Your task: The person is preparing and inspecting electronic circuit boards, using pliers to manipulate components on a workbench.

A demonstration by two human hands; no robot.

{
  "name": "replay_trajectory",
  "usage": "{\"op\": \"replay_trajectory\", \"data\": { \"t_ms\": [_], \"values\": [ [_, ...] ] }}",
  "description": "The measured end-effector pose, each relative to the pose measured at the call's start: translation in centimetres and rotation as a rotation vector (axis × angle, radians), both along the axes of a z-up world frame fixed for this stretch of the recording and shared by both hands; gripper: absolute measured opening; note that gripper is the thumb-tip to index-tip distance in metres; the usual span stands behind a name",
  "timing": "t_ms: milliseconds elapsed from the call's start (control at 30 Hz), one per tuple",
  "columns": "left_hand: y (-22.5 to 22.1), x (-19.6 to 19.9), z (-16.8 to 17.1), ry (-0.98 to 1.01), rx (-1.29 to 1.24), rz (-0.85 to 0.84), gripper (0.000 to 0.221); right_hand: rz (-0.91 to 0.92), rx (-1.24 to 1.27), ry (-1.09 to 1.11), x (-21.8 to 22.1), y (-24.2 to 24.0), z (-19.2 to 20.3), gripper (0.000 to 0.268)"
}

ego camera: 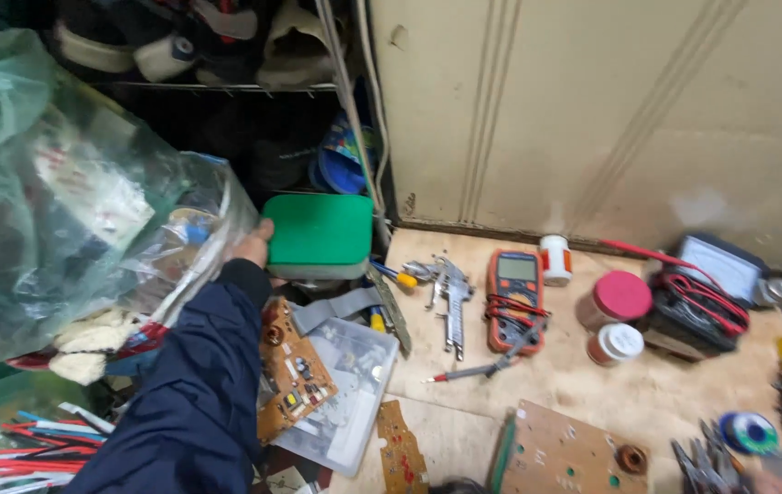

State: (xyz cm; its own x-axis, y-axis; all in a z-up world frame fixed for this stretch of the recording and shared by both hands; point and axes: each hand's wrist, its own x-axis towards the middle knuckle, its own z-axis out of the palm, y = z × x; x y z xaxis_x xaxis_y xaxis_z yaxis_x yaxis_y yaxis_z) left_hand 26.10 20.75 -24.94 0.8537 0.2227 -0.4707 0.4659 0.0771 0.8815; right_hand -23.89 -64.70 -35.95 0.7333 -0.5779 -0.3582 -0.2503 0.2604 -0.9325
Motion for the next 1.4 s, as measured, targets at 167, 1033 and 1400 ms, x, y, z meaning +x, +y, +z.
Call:
{"op": "replay_trajectory", "data": {
  "t_ms": [167,1033,1400],
  "values": [
    [1.4,6.8,-4.0,0.134,1.647,-0.434,0.052,-0.221,-0.15,0.03,-3.5,17.5,10.3,0.02],
    [-38.4,-49.5,22.0,-1.136,0.159,-0.925,0.037,0.393,0.114,-0.028,-7.7,25.5,35.7,0.035],
    [-35.9,-49.2,14.7,0.111,-0.503,-0.33,0.038,0.135,0.412,-0.085,-6.7,32.9,26.5,0.031]
  ]
}}
